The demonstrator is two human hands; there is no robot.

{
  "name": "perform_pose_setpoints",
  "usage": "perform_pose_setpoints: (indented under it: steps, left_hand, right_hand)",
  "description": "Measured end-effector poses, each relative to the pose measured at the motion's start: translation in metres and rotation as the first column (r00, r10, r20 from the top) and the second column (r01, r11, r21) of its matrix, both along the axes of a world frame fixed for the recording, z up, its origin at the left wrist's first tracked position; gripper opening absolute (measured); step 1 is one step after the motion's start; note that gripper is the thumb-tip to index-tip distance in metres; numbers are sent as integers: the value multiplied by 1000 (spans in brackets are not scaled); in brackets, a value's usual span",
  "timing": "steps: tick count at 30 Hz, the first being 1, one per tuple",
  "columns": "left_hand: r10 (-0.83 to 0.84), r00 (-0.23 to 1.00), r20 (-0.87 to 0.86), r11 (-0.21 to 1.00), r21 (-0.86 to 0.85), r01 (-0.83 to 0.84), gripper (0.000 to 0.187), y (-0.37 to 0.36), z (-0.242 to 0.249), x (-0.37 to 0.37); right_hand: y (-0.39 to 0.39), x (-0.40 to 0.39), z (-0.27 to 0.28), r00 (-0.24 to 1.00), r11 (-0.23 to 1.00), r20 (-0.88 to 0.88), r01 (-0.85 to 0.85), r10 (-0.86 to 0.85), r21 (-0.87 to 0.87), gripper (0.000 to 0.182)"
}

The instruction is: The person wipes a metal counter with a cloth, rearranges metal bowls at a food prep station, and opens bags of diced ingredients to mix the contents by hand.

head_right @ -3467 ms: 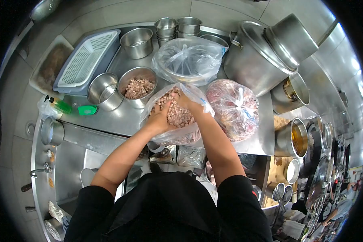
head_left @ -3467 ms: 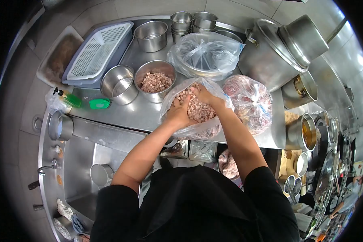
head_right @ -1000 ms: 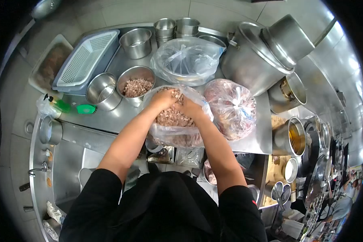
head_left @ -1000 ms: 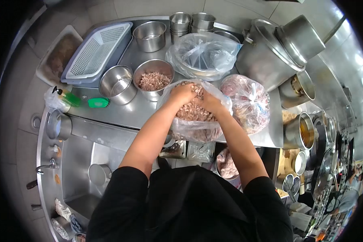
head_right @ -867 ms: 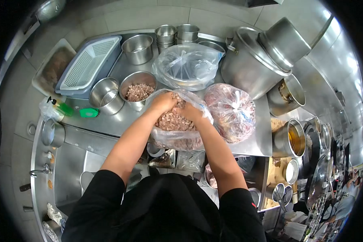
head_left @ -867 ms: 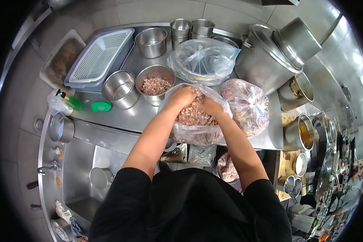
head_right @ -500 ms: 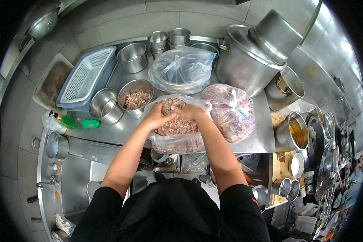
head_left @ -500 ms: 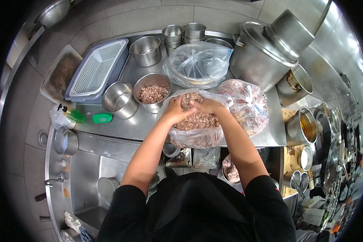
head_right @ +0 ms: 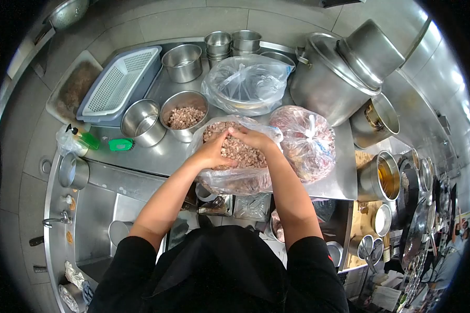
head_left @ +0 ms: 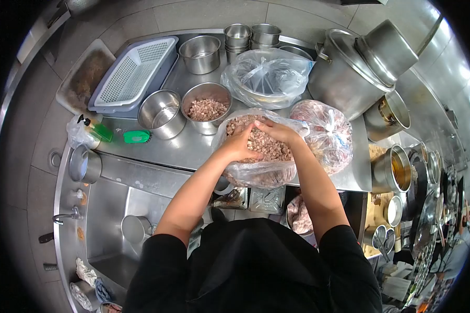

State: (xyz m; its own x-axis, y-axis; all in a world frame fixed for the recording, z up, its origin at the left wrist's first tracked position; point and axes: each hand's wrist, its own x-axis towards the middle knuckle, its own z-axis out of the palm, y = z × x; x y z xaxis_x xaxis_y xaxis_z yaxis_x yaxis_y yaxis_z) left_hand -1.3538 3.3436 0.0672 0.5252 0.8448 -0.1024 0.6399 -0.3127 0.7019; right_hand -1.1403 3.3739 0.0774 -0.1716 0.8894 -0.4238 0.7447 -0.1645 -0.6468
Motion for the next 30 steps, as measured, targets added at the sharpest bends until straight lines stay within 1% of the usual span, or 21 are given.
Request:
perform_pose_setpoints:
  steps: [2, 3, 5, 6, 7, 8, 9, 10, 14, 15, 16, 18, 19, 21, 22, 24, 25, 27, 28, 29, 30]
  left_hand:
    - [-18, 1000, -26, 1000, -17, 17, 126, 2, 0, 1]
    - [-30, 998, -51, 999, -35, 28, 126, 4, -1, 2]
    - [-62, 995, -72, 997, -52, 58, 126, 8, -3, 1]
    - [-90, 992, -90, 994, -70, 84, 125, 9, -4, 0]
    - [-89, 992, -90, 994, -76, 83, 125, 10, -6, -1]
    - [-125, 990, -61, 990, -77, 120, 124, 11, -8, -3]
    - [-159, 987, -31, 985, -76, 157, 123, 13, -10, -5]
    - [-160, 987, -32, 984, -83, 157, 123, 13, -13, -5]
    - [-111, 994, 24, 993, -46, 112, 119, 3, -9, -4]
    - [-99, 994, 51, 995, -22, 101, 118, -1, -6, -5]
    - [-98, 994, 54, 995, -17, 99, 118, -7, -4, -5]
    - [30, 1000, 3, 998, 61, -31, 119, -21, 1, -6]
    - [46, 992, -115, 998, 51, -41, 121, -27, 4, -6]
    - [74, 988, -133, 995, 80, -64, 124, -28, -2, -5]
    - [94, 984, -150, 991, 108, -78, 127, -26, -5, -3]
    - [98, 986, -135, 993, 73, -88, 127, -18, 5, 2]
    - [101, 987, -123, 995, 36, -97, 128, -14, 8, 4]
    - [104, 989, -100, 994, 27, -102, 128, -6, 2, 6]
    - [106, 992, -75, 994, 27, -105, 129, -5, -2, 7]
    - [84, 994, -64, 996, -21, -86, 128, -8, 7, 7]
    - [85, 995, -60, 996, -23, -87, 128, -7, 3, 8]
  right_hand:
    - [-3, 2, 5, 995, 996, -64, -82, 80, -24, 100]
    - [-5, 3, 8, 995, 997, -66, -78, 76, -25, 100]
    - [-6, 7, 9, 976, 981, -124, -187, 179, -51, 91]
    - [-5, 9, 3, 976, 981, -127, -187, 179, -57, 91]
    - [-3, 12, -2, 962, 970, -144, -239, 230, -45, 89]
    - [-2, 12, -3, 947, 957, -161, -288, 279, -32, 88]
    - [0, 13, -3, 946, 957, -163, -288, 279, -35, 88]
    - [0, 15, -3, 939, 949, -156, -314, 305, -35, 89]
    - [6, 15, -6, 915, 916, -111, -396, 389, -55, 94]
    - [7, 13, -11, 917, 926, -155, -376, 368, -25, 93]
    - [8, 15, -14, 917, 926, -150, -377, 370, -22, 93]
    - [7, 14, -16, 931, 945, -167, -328, 323, 1, 86]
    - [9, 13, -17, 929, 942, -166, -336, 331, 2, 86]
    - [10, 11, -12, 930, 945, -170, -327, 325, 18, 79]
    - [12, 10, -10, 930, 945, -172, -327, 325, 18, 79]
    - [16, 6, 7, 919, 923, -106, -367, 379, 111, 87]
    - [21, 5, 18, 919, 924, -108, -368, 379, 106, 87]
    - [27, 3, 33, 886, 876, 24, -462, 463, 140, 82]
    - [24, 2, 31, 888, 879, 17, -457, 459, 133, 82]
    - [25, 5, 25, 889, 886, 27, -459, 458, 71, 85]
    - [26, 6, 22, 887, 887, 41, -461, 460, 10, 88]
